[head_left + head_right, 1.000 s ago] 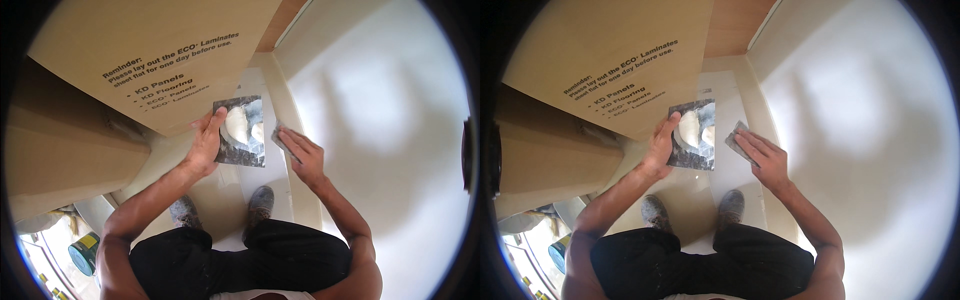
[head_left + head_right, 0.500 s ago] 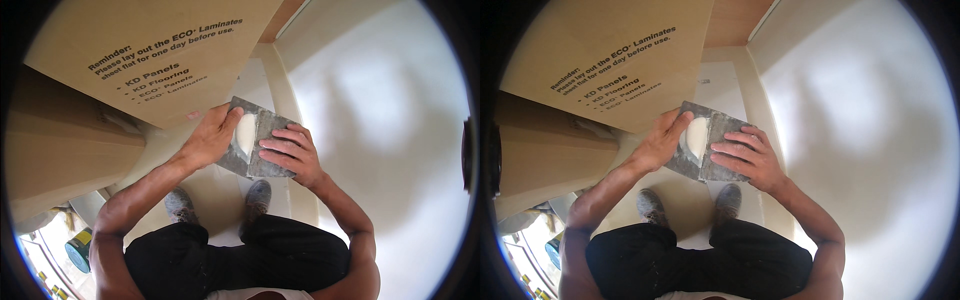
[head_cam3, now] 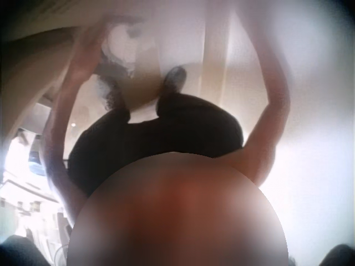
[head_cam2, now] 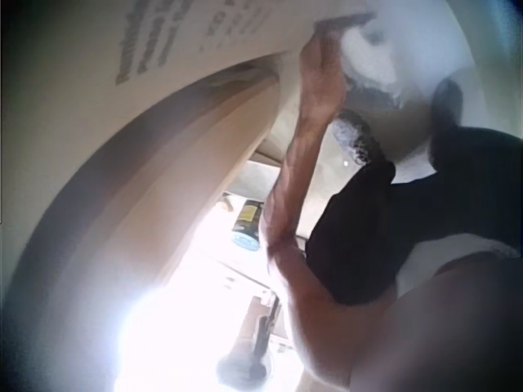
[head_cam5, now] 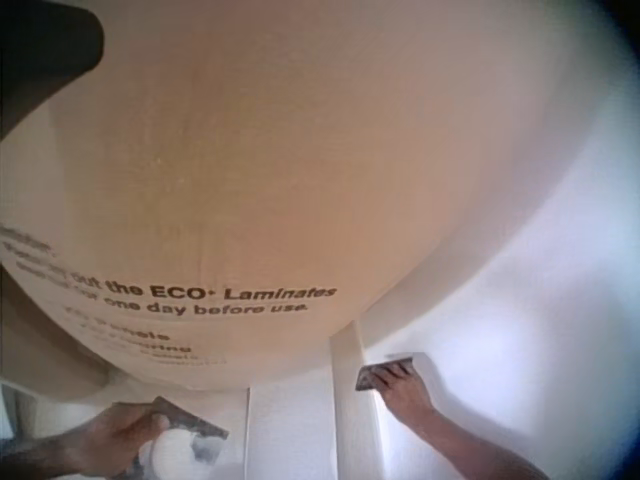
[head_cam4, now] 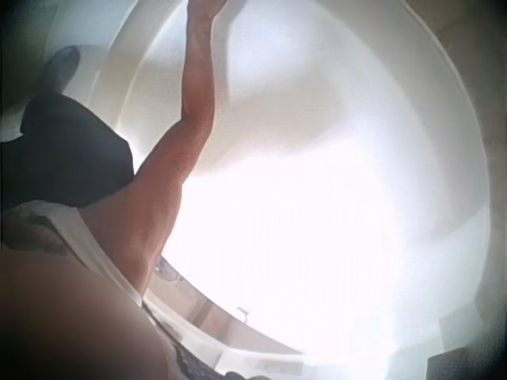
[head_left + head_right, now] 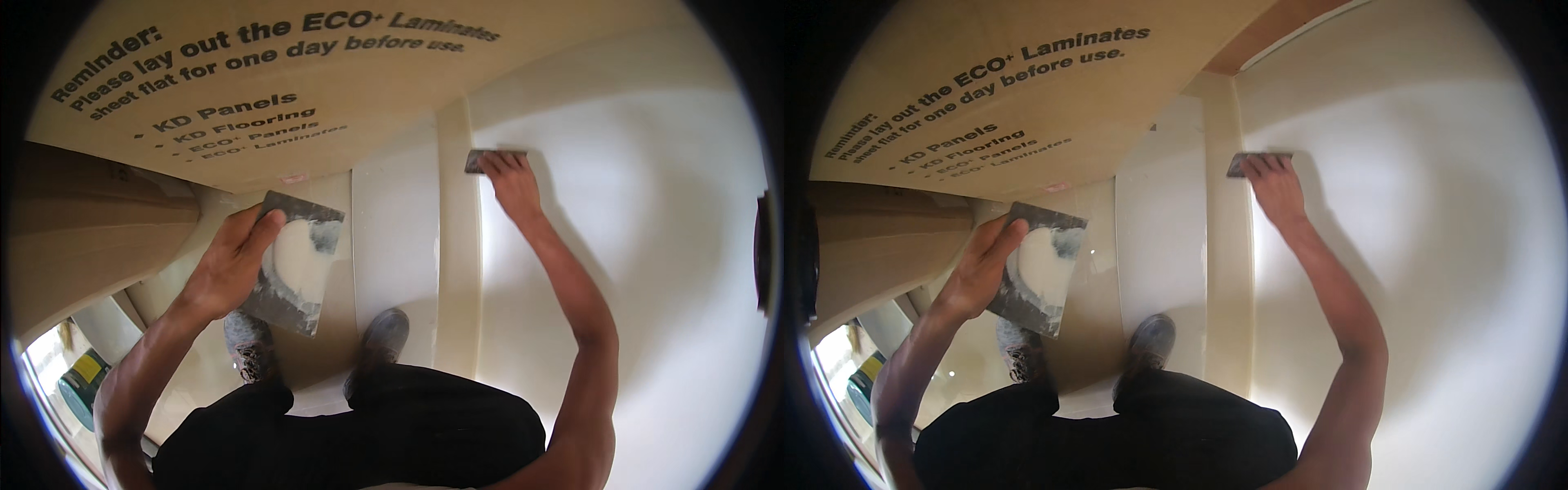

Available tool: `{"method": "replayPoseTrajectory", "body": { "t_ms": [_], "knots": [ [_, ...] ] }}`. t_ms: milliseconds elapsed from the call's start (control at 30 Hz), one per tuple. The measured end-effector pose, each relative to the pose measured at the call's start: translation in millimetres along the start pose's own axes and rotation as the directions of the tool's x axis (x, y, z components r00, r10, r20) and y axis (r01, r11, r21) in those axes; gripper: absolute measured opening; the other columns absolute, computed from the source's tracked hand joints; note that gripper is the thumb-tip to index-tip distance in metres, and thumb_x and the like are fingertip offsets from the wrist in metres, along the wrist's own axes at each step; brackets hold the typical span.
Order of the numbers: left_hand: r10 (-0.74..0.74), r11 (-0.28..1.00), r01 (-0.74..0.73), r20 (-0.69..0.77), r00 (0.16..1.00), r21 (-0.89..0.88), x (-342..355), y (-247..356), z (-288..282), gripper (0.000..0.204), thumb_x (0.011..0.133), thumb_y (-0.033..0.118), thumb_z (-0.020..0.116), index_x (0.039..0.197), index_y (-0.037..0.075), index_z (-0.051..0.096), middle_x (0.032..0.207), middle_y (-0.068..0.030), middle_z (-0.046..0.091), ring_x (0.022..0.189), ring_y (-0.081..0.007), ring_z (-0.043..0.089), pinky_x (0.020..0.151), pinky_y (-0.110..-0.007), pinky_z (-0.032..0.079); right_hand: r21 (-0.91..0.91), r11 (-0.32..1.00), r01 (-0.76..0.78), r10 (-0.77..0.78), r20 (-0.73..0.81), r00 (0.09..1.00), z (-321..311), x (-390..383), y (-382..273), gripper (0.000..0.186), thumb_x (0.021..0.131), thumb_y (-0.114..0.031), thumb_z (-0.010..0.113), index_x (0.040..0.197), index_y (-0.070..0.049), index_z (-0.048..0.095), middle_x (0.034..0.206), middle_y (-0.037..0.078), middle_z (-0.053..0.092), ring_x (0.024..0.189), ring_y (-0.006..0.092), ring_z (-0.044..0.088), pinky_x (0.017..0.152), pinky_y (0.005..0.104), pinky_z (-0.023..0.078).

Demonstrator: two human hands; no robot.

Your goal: The person applies wall compound to a wall using a putty knife and hawk. They repeatedly scoop compound from the hawk and smooth it onto the wall surface around an electrical outlet and along the baseboard area.

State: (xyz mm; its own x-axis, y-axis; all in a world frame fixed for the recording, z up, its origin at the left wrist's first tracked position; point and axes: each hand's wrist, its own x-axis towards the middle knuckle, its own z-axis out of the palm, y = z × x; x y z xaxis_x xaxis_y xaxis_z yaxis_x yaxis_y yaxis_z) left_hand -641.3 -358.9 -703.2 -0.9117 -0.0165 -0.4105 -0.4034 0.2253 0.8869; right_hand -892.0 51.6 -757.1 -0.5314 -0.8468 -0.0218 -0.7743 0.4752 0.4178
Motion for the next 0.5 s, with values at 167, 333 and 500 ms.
{"method": "replayPoseTrajectory", "body": {
  "t_ms": [167,333,500],
  "knots": [
    [0.049,0.998,-0.043,-0.162,0.986,0.039,-7,-14,-12,0.052,0.104,0.039,0.043,0.140,0.002,0.042,0.124,-0.0145,0.057,0.110,-0.0213,0.050,0.101,-0.031,0.036,-0.430,0.898,0.097,0.014,0.248,0.969,86,67,77,0.028,0.087,-0.014,0.054,0.111,-0.010,0.068,0.117,0.006,0.065,0.114,0.0202,0.058,0.103,0.0381,0.038],
    [-0.107,0.993,0.096,-0.148,0.983,-0.075,-18,-13,-16,0.053,0.103,0.038,0.045,0.140,0.000,0.043,0.130,-0.0137,0.055,0.119,-0.0199,0.047,0.106,-0.031,0.032,-0.405,0.913,0.049,0.125,0.393,0.911,100,72,86,0.023,0.086,-0.016,0.056,0.102,-0.011,0.071,0.113,0.006,0.067,0.113,0.0181,0.059,0.101,0.0402,0.040],
    [0.018,0.995,-0.041,-0.235,0.972,-0.092,-12,-23,-18,0.057,0.101,0.037,0.051,0.143,-0.001,0.041,0.137,-0.0116,0.049,0.126,-0.0152,0.041,0.110,-0.029,0.026,-0.366,0.931,-0.019,0.253,0.605,0.755,71,78,52,0.020,0.090,-0.016,0.055,0.101,-0.011,0.071,0.114,0.004,0.067,0.113,0.0173,0.059,0.102,0.0434,0.038]
  ]
}}
